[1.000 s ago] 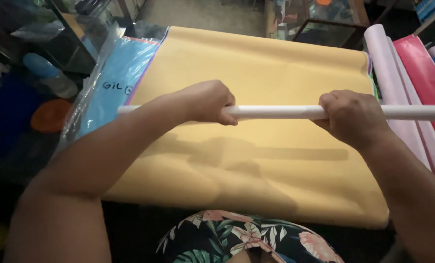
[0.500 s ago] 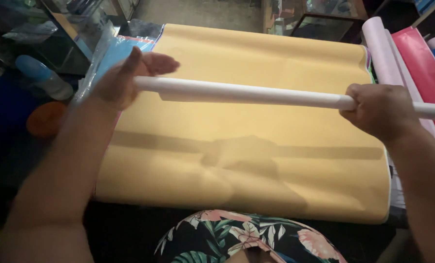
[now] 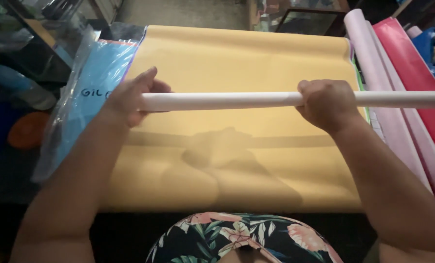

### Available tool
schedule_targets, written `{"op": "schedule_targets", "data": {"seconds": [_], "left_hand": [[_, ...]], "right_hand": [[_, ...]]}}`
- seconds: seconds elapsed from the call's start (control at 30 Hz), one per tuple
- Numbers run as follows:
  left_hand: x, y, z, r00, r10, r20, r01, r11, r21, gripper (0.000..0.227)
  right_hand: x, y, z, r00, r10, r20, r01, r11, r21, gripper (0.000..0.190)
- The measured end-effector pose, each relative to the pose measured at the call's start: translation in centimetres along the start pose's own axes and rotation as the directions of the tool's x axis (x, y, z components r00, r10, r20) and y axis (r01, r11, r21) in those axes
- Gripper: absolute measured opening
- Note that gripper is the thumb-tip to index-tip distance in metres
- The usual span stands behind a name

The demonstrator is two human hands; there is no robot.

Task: The person rolls a sheet of yellow paper around a white cylindrical tube on a table. They then pick up small white strips of paper and wrap them around the ends of the tube to secure the roll. Finally, they pick up a pink rolled paper and wrap it around the tube.

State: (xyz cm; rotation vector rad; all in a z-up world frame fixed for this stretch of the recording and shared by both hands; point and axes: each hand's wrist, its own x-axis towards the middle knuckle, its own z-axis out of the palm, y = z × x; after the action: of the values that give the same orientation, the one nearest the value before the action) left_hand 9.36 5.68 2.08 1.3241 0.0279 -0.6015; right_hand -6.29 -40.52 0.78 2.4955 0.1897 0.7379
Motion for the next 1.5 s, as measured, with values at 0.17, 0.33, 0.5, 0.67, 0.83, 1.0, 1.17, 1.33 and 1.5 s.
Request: {"op": "schedule_targets", "data": {"seconds": [0.17,0.33,0.5,0.67,0.83,1.0,1.17,1.33,1.5], "left_hand": [[-0.7,1.6,1.0,0.611,0.739,0.283,-0.111,-0.274,0.955,0.041],[-1.8,-5.8,16.0,0.711,0.439,0.549,-0.507,-0.221,0.833,0.083],[1.5,-9.7,17.4,0.604,0.440,0.665,-0.512,-0.424,0.747,0.039],[0.1,-2.6,16.1,0.866,0.025,0.500,-0.486,-0.197,0.851,0.045],[-1.7,2.1,14.0,0.904,0.012,0.426,-0.426,-0.015,0.904,0.043],[-4.2,4.1,17.5,0.986,-0.069,0.153,-0.153,0.006,0.988,0.024],[-2.6,0.6,16.9,0.919,0.002,0.394,-0.394,0.000,0.919,0.043],[-2.1,-0.8,18.3,0.937,-0.086,0.340,-0.339,0.020,0.940,0.045],[-1.8,-1.8,18.4,0.937,-0.116,0.330,-0.329,0.030,0.944,0.049]], "right_hand": [[1.1,-1.4,-0.5,0.997,-0.061,0.041,0.057,0.993,0.100,0.015],[3.5,-6.2,-3.1,0.990,-0.139,0.021,0.131,0.964,0.231,0.017],[2.9,-6.6,-3.7,0.995,-0.069,0.074,0.037,0.929,0.368,0.016],[-1.6,2.6,0.7,0.993,-0.121,0.004,0.121,0.990,-0.066,0.012],[-12.1,17.3,2.2,0.974,0.217,0.068,-0.196,0.951,-0.239,0.017],[-16.0,12.5,0.2,0.712,0.595,0.373,-0.650,0.760,0.029,0.022],[-17.9,8.8,3.1,0.425,0.669,0.610,-0.728,0.653,-0.208,0.020],[-17.9,9.9,3.0,0.294,0.663,0.689,-0.808,0.558,-0.192,0.022],[-20.4,11.8,6.5,0.274,0.675,0.685,-0.860,0.491,-0.140,0.018]]}}
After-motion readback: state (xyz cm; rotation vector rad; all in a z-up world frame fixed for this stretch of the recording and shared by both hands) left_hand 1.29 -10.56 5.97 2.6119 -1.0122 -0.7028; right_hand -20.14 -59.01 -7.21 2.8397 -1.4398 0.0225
